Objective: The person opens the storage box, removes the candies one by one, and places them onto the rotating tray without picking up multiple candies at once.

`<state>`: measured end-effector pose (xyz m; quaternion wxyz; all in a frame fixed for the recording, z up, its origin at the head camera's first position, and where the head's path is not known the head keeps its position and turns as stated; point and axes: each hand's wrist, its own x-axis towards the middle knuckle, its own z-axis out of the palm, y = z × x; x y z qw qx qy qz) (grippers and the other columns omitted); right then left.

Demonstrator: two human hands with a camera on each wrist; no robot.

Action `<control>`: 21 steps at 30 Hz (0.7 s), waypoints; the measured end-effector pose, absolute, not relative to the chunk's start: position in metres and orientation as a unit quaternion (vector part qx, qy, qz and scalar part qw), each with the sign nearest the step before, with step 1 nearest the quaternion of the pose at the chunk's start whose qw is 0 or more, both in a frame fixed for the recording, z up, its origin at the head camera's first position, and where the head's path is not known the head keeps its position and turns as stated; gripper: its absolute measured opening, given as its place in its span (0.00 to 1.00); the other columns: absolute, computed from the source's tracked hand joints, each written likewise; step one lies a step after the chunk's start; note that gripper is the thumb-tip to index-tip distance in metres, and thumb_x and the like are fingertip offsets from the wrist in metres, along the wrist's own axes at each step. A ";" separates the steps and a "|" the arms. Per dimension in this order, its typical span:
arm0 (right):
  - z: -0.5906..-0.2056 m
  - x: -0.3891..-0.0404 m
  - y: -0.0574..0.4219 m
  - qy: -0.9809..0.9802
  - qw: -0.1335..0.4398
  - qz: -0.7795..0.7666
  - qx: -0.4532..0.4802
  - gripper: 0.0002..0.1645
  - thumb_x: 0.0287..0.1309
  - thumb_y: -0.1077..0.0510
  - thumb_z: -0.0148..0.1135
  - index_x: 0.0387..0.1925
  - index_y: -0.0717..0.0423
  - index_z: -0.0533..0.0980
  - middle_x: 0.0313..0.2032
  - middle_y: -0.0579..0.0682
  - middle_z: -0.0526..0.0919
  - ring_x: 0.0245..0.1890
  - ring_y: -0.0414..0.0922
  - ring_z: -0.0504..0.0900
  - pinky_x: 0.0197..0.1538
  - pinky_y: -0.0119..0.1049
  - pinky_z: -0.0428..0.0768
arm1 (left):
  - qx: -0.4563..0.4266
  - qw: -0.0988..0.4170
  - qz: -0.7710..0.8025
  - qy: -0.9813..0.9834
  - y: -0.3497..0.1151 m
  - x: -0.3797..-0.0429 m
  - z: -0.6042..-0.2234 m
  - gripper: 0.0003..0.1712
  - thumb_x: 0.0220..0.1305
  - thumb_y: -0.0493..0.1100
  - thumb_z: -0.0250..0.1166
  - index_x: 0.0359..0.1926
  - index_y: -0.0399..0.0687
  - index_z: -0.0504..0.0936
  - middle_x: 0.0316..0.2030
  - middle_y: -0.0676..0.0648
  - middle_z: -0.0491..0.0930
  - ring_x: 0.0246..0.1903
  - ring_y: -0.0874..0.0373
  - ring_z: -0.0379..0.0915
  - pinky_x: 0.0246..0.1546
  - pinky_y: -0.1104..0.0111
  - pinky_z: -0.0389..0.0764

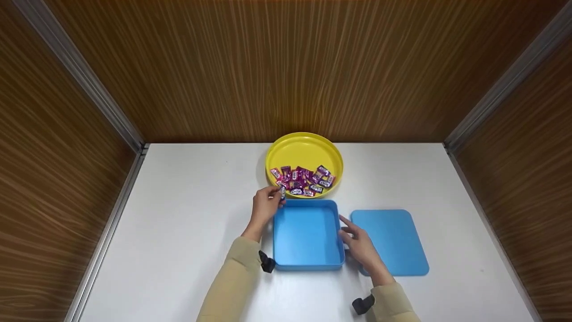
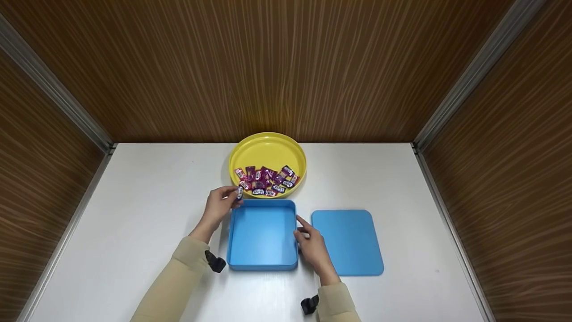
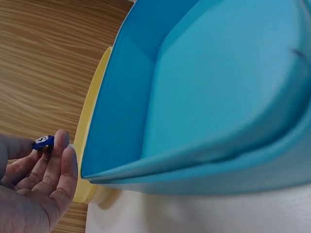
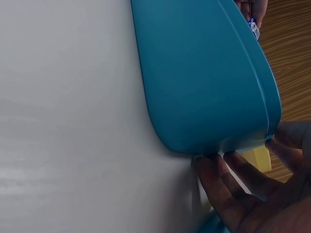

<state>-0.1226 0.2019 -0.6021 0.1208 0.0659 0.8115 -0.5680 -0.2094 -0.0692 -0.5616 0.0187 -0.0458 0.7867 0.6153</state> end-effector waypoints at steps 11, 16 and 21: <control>-0.603 -0.124 0.200 0.804 0.121 -0.579 0.065 0.31 0.71 0.61 0.52 0.73 0.50 0.62 0.60 0.67 0.72 0.56 0.67 0.75 0.48 0.56 0.80 | -0.012 0.018 0.578 0.816 -0.057 -0.220 -0.562 0.16 0.71 0.33 0.54 0.55 0.28 0.78 0.39 0.38 0.82 0.35 0.52 0.83 0.34 0.67 0.83; -0.602 -0.124 0.200 0.809 0.126 -0.570 0.070 0.31 0.72 0.60 0.52 0.73 0.49 0.62 0.61 0.67 0.71 0.57 0.67 0.74 0.48 0.56 0.80 | -0.018 0.027 0.560 0.828 -0.053 -0.225 -0.562 0.16 0.72 0.34 0.53 0.55 0.29 0.78 0.39 0.39 0.82 0.35 0.52 0.82 0.35 0.67 0.82; -0.602 -0.124 0.200 0.812 0.134 -0.563 0.075 0.31 0.72 0.58 0.52 0.73 0.45 0.62 0.63 0.66 0.70 0.58 0.66 0.73 0.50 0.57 0.79 | -0.011 0.049 0.564 0.824 -0.051 -0.228 -0.560 0.19 0.75 0.37 0.51 0.60 0.31 0.75 0.46 0.38 0.81 0.45 0.49 0.80 0.45 0.64 0.81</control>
